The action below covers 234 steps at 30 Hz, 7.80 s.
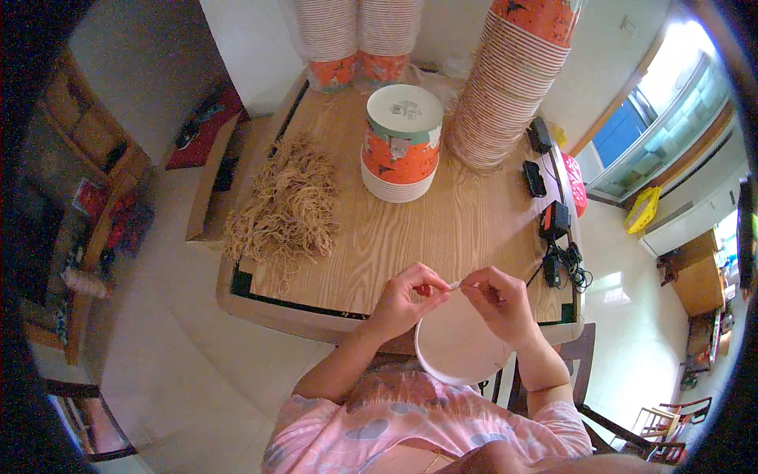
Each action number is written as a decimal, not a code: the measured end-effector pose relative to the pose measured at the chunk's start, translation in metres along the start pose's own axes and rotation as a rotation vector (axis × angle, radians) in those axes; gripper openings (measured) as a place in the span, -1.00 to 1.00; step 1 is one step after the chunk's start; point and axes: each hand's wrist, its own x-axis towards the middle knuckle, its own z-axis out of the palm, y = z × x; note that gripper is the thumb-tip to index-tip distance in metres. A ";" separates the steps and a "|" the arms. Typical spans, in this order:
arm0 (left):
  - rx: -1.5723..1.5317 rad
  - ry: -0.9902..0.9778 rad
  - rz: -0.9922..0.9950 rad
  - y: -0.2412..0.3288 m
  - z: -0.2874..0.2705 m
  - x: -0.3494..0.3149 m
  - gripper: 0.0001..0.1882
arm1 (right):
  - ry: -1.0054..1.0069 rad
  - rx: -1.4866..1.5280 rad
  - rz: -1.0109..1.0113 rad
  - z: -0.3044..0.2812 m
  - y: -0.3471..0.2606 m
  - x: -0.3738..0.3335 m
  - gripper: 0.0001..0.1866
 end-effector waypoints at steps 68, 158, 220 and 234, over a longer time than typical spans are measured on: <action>-0.508 -0.290 -0.152 -0.021 -0.009 -0.001 -0.90 | -0.198 0.645 0.127 -0.007 0.009 0.013 -0.92; 0.291 -0.040 -0.028 0.017 0.006 -0.032 -0.83 | -0.548 -0.045 0.210 -0.021 0.037 0.050 -0.92; -0.186 -0.061 -0.214 -0.029 0.006 -0.012 -0.84 | -0.138 -0.086 -0.050 0.004 0.017 0.037 -0.96; 0.029 -0.002 -0.102 0.002 0.010 -0.016 -0.43 | -0.158 -0.111 0.025 -0.002 0.014 0.039 -0.96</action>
